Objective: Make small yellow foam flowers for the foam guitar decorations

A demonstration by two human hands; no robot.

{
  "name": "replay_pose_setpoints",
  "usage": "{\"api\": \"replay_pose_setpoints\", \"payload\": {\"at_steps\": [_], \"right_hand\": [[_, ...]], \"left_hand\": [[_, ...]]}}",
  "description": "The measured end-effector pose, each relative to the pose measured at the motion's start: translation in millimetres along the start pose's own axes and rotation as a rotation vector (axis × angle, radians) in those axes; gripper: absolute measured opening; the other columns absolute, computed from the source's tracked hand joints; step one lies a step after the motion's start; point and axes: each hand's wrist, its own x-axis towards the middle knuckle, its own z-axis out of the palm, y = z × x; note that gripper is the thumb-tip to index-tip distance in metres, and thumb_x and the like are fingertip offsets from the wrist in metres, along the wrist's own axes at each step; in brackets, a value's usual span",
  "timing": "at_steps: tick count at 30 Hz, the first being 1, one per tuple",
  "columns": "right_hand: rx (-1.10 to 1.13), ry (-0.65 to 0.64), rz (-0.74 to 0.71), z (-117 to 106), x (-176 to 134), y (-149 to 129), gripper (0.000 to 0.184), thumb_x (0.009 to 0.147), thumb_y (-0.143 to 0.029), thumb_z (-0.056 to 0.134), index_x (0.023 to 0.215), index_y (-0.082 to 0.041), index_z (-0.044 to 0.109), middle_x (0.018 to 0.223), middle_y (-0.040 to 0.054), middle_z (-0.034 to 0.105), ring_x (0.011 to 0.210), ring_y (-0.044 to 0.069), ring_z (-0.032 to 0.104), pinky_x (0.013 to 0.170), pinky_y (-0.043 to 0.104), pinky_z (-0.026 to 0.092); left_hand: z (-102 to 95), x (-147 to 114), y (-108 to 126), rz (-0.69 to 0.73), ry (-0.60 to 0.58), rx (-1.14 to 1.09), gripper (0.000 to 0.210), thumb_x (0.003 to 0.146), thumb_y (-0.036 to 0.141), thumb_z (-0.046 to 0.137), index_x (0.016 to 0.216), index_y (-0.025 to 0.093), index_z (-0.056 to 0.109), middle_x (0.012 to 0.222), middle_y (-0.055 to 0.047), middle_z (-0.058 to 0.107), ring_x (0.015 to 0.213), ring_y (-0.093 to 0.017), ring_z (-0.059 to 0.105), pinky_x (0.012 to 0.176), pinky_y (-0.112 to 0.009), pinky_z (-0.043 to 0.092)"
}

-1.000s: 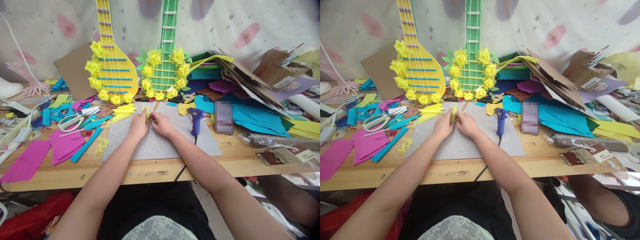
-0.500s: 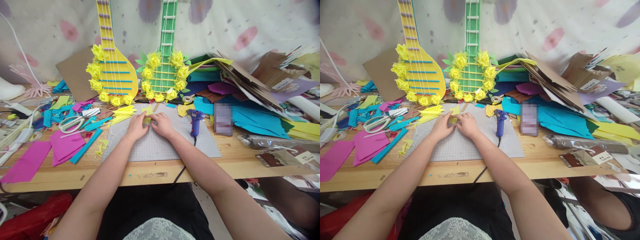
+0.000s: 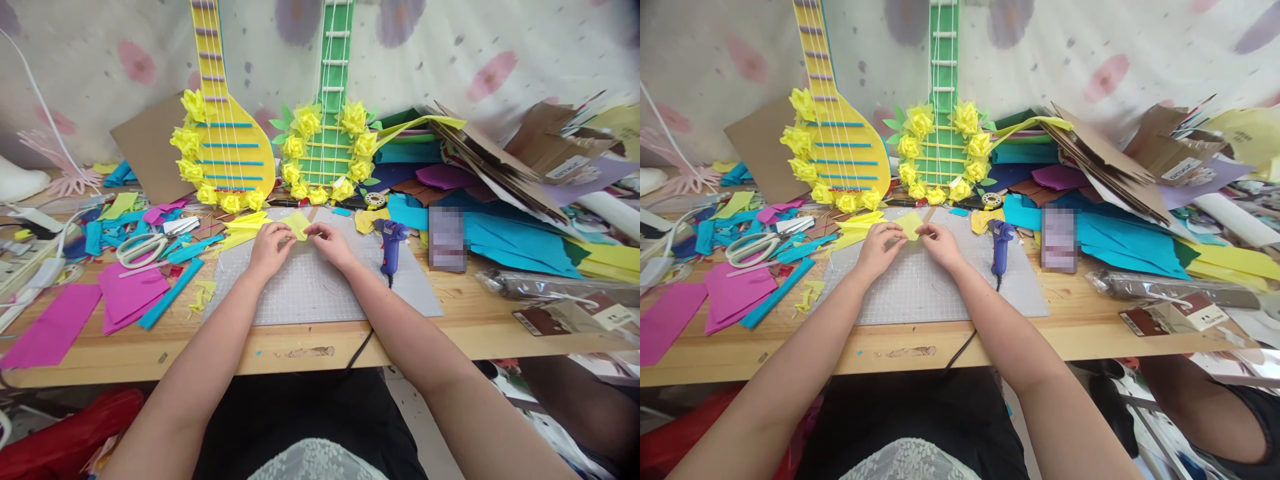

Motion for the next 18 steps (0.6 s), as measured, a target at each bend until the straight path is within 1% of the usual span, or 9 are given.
{"api": "replay_pose_setpoints", "payload": {"at_steps": [4, 7, 10, 13, 16, 18], "right_hand": [[-0.275, 0.003, -0.061, 5, -3, 2, 0.022, 0.069, -0.015, 0.048, 0.078, -0.02, 0.067, 0.081, 0.0033, 0.063, 0.093, 0.018, 0.051, 0.086, 0.035, 0.04], [-0.377, 0.041, -0.071, 8, -6, 1, 0.019, 0.071, -0.019, 0.051, 0.078, -0.022, 0.068, 0.085, 0.005, 0.059, 0.096, 0.021, 0.047, 0.088, 0.037, 0.038], [-0.394, 0.083, -0.072, 8, -7, 0, 0.02, 0.07, -0.018, 0.051, 0.081, -0.022, 0.068, 0.088, 0.0058, 0.057, 0.093, 0.021, 0.046, 0.087, 0.037, 0.039], [-0.363, 0.113, -0.091, 6, -6, 0, 0.026, 0.07, -0.014, 0.047, 0.087, -0.021, 0.065, 0.092, 0.0055, 0.058, 0.093, 0.02, 0.047, 0.084, 0.035, 0.041], [-0.325, 0.072, -0.061, 4, -5, 0, 0.029, 0.071, -0.012, 0.045, 0.093, -0.02, 0.062, 0.086, 0.0031, 0.062, 0.089, 0.018, 0.049, 0.081, 0.032, 0.041], [-0.32, 0.038, -0.022, 3, -4, 0, 0.028, 0.072, -0.013, 0.045, 0.094, -0.02, 0.061, 0.081, 0.002, 0.064, 0.085, 0.017, 0.051, 0.08, 0.032, 0.041]], "left_hand": [[5.3, 2, -4, -0.021, -0.094, 0.045, 0.016, 0.079, 0.029, 0.051, 0.082, 0.02, 0.065, 0.091, -0.004, 0.062, 0.093, -0.019, 0.051, 0.086, -0.036, 0.039], [9.8, 3, -4, -0.046, -0.16, 0.088, 0.018, 0.081, 0.03, 0.049, 0.083, 0.022, 0.065, 0.09, -0.004, 0.064, 0.092, -0.02, 0.051, 0.086, -0.038, 0.037], [13.2, 6, -3, -0.061, -0.175, 0.106, 0.019, 0.081, 0.03, 0.048, 0.084, 0.023, 0.065, 0.09, -0.003, 0.065, 0.091, -0.021, 0.051, 0.084, -0.038, 0.036], [15.7, 9, -1, -0.079, -0.174, 0.105, 0.019, 0.081, 0.03, 0.049, 0.088, 0.022, 0.065, 0.088, -0.004, 0.066, 0.09, -0.021, 0.052, 0.083, -0.038, 0.037], [16.1, 11, 1, -0.104, -0.157, 0.082, 0.026, 0.079, 0.028, 0.051, 0.102, 0.02, 0.06, 0.085, -0.003, 0.066, 0.088, -0.021, 0.052, 0.084, -0.038, 0.036], [14.4, 11, 4, -0.108, -0.145, 0.056, 0.03, 0.079, 0.027, 0.052, 0.108, 0.02, 0.056, 0.084, -0.002, 0.066, 0.087, -0.021, 0.053, 0.085, -0.037, 0.036]]}}
